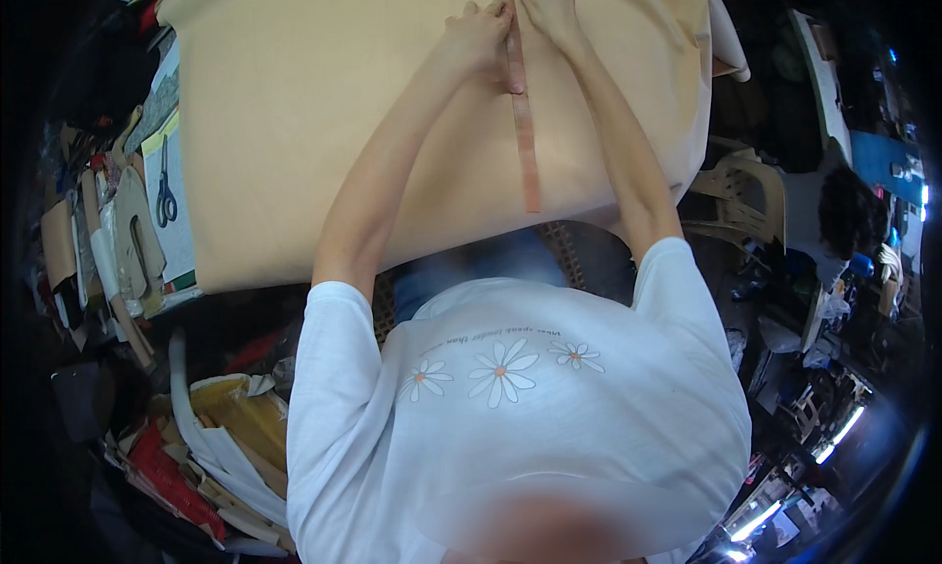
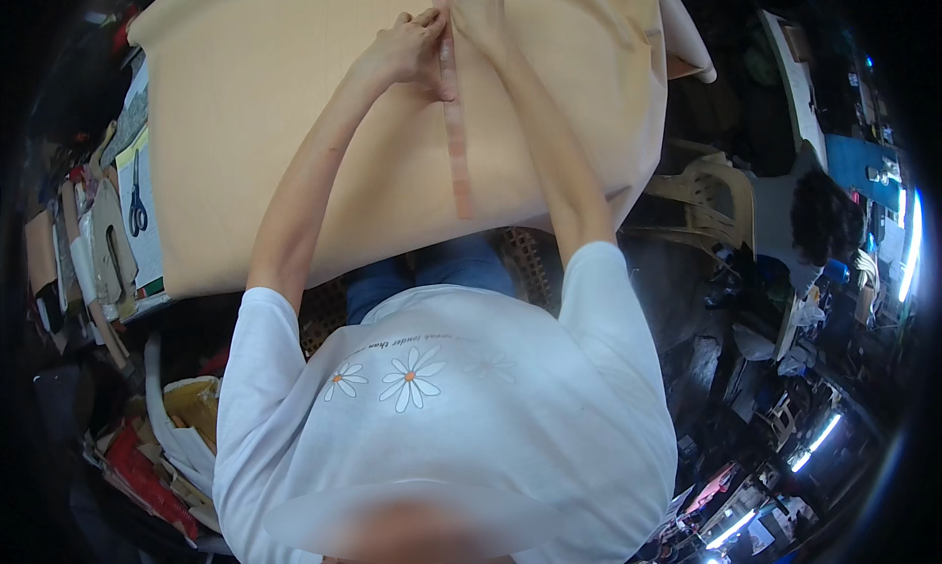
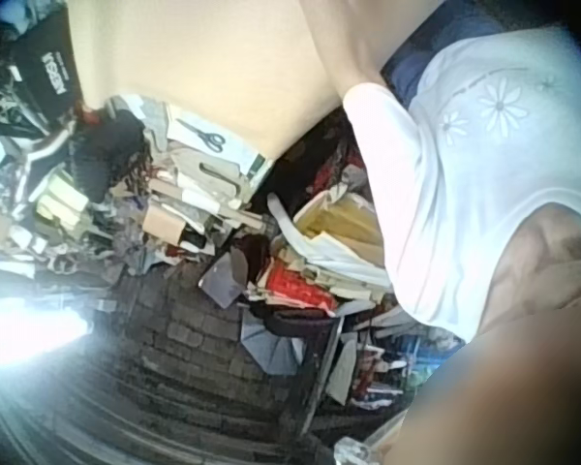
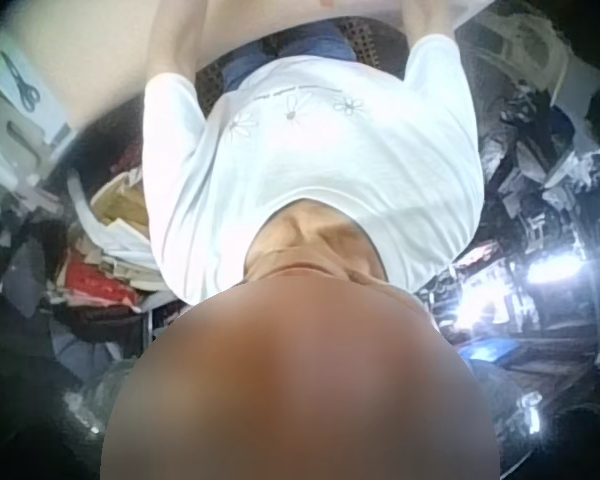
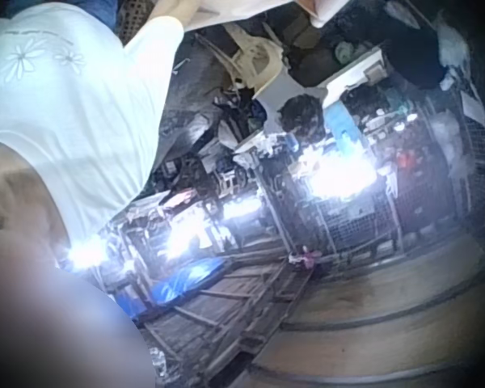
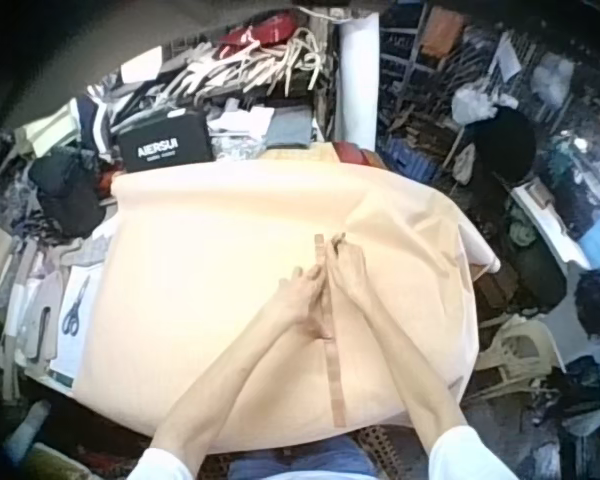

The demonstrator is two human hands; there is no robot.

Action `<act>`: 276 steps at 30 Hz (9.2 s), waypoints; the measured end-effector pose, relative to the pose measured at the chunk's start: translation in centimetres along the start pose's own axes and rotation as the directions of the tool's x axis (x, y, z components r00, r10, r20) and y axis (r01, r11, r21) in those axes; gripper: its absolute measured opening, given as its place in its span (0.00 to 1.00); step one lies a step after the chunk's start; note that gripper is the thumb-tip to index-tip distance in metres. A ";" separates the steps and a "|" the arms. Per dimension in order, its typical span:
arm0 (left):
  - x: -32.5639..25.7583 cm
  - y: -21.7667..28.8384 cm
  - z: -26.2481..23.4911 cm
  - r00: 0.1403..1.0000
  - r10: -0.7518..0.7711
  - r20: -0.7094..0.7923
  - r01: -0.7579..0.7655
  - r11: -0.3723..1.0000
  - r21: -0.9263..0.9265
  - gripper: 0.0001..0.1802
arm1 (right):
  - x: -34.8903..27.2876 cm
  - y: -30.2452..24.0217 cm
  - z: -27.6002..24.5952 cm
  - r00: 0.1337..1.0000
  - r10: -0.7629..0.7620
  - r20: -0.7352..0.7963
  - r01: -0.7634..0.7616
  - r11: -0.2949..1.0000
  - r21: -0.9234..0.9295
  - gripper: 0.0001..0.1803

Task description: The person marks a large piece of beige fabric using a ruler and a green pen, then cuts along the marked lines with scissors. The person folds the cut fabric and places it on the table.

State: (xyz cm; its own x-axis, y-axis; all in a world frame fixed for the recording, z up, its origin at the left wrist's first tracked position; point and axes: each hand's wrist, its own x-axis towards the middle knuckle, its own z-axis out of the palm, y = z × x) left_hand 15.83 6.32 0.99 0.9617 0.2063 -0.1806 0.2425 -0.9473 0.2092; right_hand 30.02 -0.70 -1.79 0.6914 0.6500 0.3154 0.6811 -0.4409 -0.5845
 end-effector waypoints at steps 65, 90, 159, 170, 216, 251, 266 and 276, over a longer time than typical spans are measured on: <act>-24.8 -9.8 8.7 0.610 -0.562 -0.558 0.460 0.825 -0.329 0.34 | -17.5 -9.1 -0.1 0.966 0.220 -0.137 -0.127 0.861 0.492 0.08; -25.5 -9.5 7.9 0.214 -0.415 -0.884 0.317 0.886 -0.339 0.14 | -18.3 -7.3 -1.1 0.888 0.391 -0.243 -0.154 0.750 0.643 0.17; -19.3 8.8 -8.0 0.931 -0.337 0.139 -0.044 -0.483 -0.874 0.22 | -22.7 -17.7 -17.3 0.692 0.362 0.625 -0.644 -0.082 0.760 0.16; -16.0 20.2 -6.0 0.916 -0.307 0.259 0.060 -0.532 -0.844 0.21 | -23.5 -14.0 -24.3 0.847 0.491 0.206 -0.523 0.840 0.147 0.15; -6.0 -16.6 -27.9 0.670 -0.637 -0.380 -0.522 -0.041 -0.852 0.27 | 13.6 -26.8 -12.4 0.885 0.454 -0.106 -0.169 0.524 0.835 0.13; -9.0 -10.1 1.8 0.561 -0.763 -0.323 0.692 0.646 -0.324 0.37 | -23.4 14.3 -32.5 -0.004 0.587 0.810 -0.999 -0.045 0.028 0.34; -4.8 26.5 0.4 0.839 0.070 0.539 0.467 -0.599 -0.650 0.19 | -20.5 18.2 -31.5 0.147 0.421 0.895 -0.989 0.071 0.129 0.33; 6.9 39.0 7.5 0.693 -0.329 0.641 -0.210 -0.943 -0.258 0.19 | -19.5 23.5 -33.7 0.276 0.212 0.937 -0.898 0.405 0.173 0.30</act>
State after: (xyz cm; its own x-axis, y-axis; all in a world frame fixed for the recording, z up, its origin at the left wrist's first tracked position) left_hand 30.98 -31.01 0.70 0.5050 0.2979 -0.8101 -0.3975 0.9134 0.0881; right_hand 40.65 -44.56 3.50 0.1097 0.6663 -0.7376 -0.3863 -0.6551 -0.6493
